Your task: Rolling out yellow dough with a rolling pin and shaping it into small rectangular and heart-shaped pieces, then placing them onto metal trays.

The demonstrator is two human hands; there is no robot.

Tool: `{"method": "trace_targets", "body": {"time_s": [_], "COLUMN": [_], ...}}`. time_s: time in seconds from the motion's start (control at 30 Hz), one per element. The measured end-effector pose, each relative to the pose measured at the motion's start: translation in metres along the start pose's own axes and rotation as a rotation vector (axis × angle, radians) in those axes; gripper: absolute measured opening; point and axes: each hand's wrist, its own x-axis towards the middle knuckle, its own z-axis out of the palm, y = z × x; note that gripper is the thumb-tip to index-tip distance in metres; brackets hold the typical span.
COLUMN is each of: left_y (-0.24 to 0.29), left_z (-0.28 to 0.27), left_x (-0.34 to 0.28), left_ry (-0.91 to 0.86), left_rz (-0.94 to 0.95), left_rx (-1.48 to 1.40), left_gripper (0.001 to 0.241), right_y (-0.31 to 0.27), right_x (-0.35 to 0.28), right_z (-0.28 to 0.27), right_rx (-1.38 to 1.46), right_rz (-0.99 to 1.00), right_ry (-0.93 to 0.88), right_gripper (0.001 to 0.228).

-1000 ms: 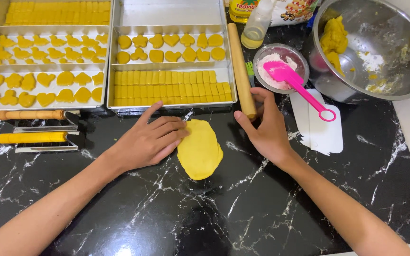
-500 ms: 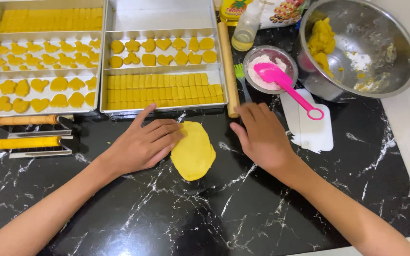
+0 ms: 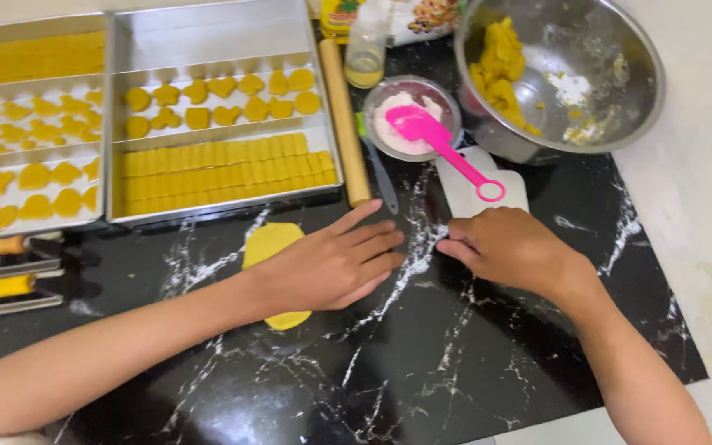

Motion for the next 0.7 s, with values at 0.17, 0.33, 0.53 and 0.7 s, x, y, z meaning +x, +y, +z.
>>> {"method": "trace_targets", "body": {"time_s": [0.17, 0.33, 0.53, 0.7], "left_y": [-0.010, -0.012, -0.009, 0.001], "left_z": [0.042, 0.060, 0.068, 0.051], "left_x": [0.046, 0.076, 0.075, 0.058], "left_ry": [-0.026, -0.059, -0.113, -0.165], "left_rz": [-0.033, -0.082, -0.093, -0.110], "left_rx": [0.079, 0.055, 0.100, 0.135], "left_gripper": [0.044, 0.052, 0.061, 0.063], "right_y": [0.023, 0.065, 0.056, 0.046], "right_x": [-0.018, -0.019, -0.012, -0.010], "right_z": [-0.028, -0.006, -0.006, -0.001], "right_rx": [0.063, 0.095, 0.056, 0.073], "right_rz": [0.253, 0.148, 0.198, 0.073], "right_ry": [-0.096, 0.279, 0.175, 0.238], "right_gripper": [0.033, 0.065, 0.085, 0.087]}}
